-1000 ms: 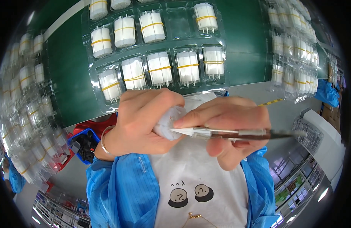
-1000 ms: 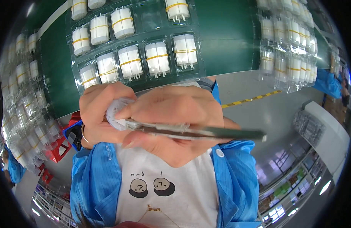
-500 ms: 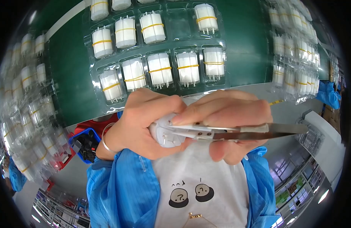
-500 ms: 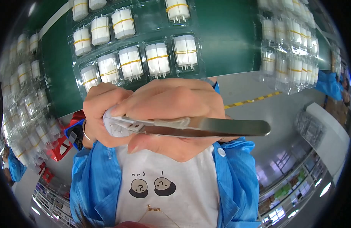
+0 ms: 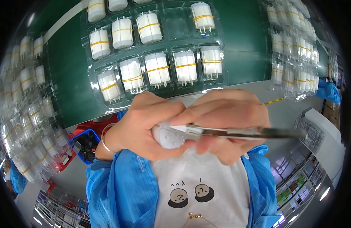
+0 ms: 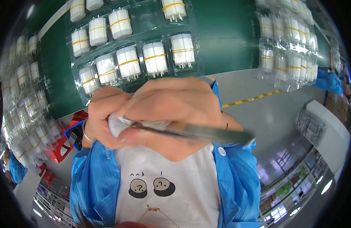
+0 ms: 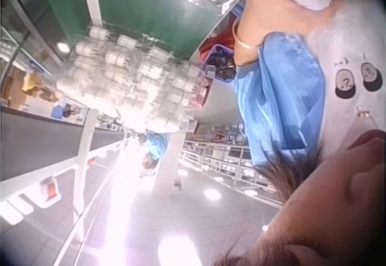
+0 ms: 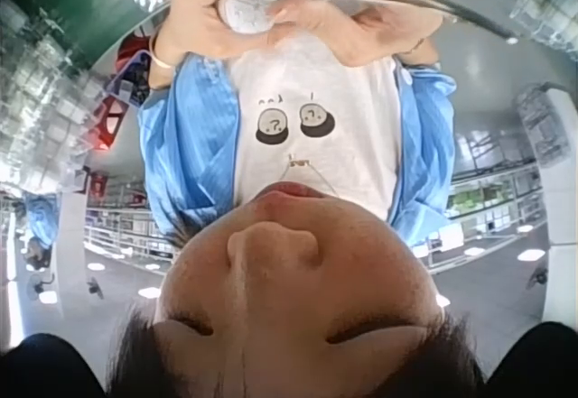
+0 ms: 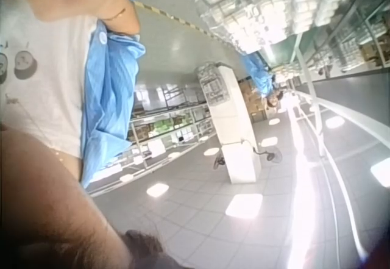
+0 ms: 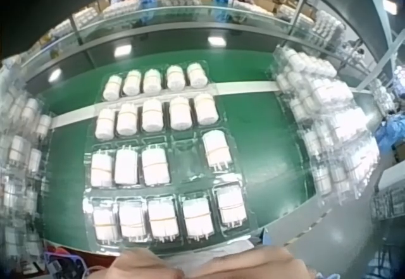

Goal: The person cleans or inspects small plastic parts by hand using tweezers.

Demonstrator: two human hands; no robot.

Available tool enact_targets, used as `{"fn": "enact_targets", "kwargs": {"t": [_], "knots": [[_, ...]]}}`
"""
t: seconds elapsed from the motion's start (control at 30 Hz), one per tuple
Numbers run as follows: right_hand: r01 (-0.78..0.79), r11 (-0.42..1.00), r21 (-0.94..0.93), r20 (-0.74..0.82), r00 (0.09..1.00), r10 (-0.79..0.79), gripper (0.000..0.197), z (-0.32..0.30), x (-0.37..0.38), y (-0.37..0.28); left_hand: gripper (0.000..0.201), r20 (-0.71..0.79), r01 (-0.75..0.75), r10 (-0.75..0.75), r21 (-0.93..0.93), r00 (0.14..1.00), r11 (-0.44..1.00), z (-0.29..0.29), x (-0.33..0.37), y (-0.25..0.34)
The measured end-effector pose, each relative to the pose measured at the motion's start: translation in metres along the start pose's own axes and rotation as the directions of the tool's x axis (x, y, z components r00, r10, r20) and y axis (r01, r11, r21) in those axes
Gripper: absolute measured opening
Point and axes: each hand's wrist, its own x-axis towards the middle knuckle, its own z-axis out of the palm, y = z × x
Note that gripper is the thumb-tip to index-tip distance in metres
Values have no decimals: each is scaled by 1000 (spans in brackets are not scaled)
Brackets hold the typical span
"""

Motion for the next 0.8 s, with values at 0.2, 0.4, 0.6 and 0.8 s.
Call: {"fn": "enact_targets", "kwargs": {"t": [0.2, 0.4, 0.6, 0.8], "knots": [[9, 996, -90, -33, 999, -12, 27, -3, 1, 3, 34, -85, 107, -101, 67, 991, 992, 1, 3, 4], [97, 981, 167, 97, 989, -115, 39, -14, 5, 5, 42, -200, 25, -3, 111, 980, 994, -8, 0, 1], [124, 981, 150, -115, 988, -107, 40, 13, -1, 0, 40, -357, 38, 19, 150, 934, 988, 9, -4, 3], [119, 976, 182, -130, 987, -97, 38, 14, -1, 6, 41, -259, -6, 134, 441, 957, 897, -1, -3, 11]]}}
